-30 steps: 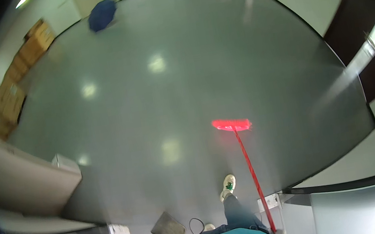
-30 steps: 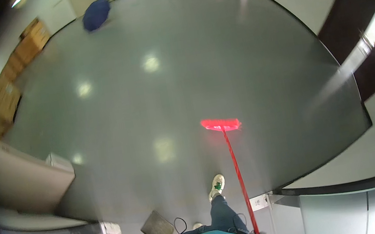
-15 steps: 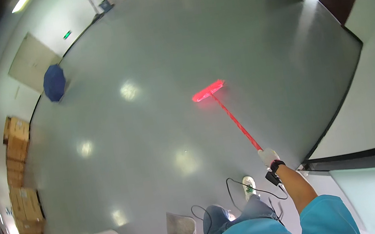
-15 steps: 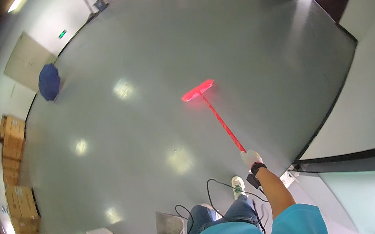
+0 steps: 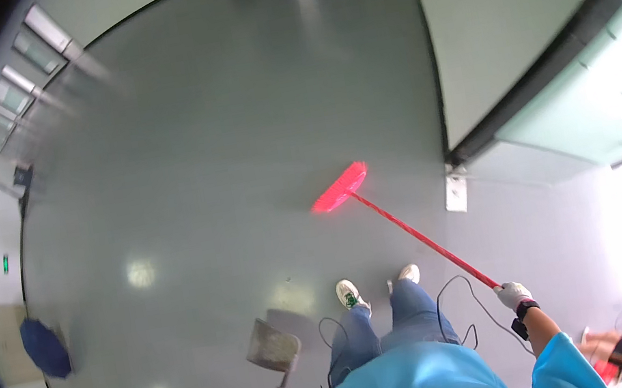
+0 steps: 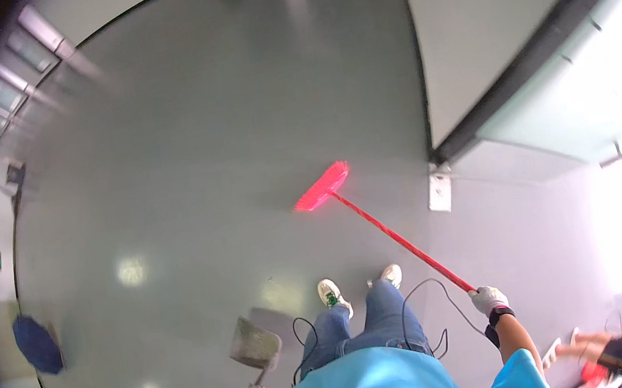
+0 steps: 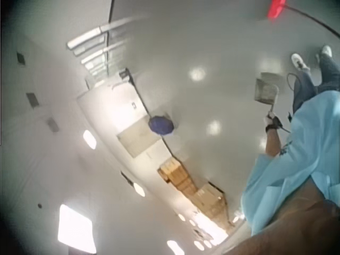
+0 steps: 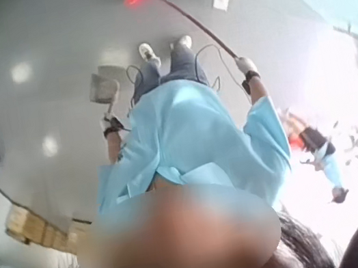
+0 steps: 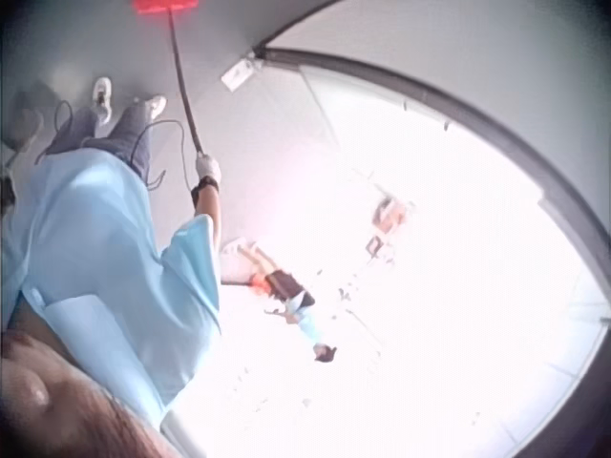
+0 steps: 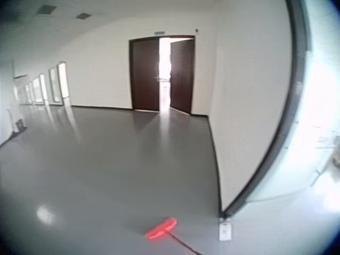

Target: Sweep the floor in a warehouse or facility using a broom and dustpan.

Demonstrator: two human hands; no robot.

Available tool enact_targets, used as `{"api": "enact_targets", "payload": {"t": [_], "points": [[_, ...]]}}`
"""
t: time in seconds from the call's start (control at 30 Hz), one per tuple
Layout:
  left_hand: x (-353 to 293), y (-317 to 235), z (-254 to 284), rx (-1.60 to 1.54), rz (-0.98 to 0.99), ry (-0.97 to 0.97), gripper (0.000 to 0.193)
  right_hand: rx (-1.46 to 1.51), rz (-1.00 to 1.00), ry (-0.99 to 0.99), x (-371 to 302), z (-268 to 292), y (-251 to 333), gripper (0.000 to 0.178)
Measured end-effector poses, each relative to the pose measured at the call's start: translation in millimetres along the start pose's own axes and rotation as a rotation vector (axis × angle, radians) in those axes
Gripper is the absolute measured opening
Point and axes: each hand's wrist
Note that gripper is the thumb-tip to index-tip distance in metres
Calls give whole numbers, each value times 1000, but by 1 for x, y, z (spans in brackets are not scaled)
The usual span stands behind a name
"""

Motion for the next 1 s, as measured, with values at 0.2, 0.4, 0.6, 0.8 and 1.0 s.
{"api": "enact_targets", "payload": {"t": [0.2,0.4,0.6,0.8,1.0], "points": [[4,-80,-108,403,-35,27,22,139,-202,-97,-95,-110,-46,38],[9,-97,-170,357,120,167,29,333,-168,-276,-181,-276,-40,41],[-34,-90,-209,645,160,345,34,567,-415,-88,-329,-440,-8,41],[-60,-74,-235,386,451,393,32,827,-410,243,-380,-515,45,48],[-57,-97,-233,596,424,403,37,703,-336,52,-296,-498,60,49]]}}
Point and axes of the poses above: each hand's wrist, its own x-axis towards the middle knuckle, its own z-axis out of the back of the hand, y = z × x, and after that the axes turned 6 degrees about z, right-handed
